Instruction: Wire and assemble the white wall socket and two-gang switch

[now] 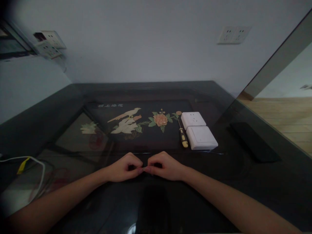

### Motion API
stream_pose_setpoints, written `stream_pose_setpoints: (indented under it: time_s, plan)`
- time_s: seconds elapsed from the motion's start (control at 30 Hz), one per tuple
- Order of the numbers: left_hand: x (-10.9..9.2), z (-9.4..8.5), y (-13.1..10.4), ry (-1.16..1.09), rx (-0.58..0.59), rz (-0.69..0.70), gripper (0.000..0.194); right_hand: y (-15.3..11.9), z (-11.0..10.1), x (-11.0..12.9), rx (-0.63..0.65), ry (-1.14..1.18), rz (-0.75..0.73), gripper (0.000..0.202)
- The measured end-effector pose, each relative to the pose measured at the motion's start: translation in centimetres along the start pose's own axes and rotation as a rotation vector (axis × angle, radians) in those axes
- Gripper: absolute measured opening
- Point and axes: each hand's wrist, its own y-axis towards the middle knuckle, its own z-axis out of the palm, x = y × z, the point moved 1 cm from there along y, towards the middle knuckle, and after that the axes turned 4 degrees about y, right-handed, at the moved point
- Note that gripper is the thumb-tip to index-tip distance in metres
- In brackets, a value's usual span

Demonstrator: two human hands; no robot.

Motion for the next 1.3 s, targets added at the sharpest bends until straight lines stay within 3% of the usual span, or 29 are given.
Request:
stream_pose_setpoints:
  time_s: [1.3]
  plan:
    - [0.13,0.4,0.44,0.012,-0.052,0.003,0.032,0.24,0.11,-0.33,0.041,-0.014,-0.022,0.052]
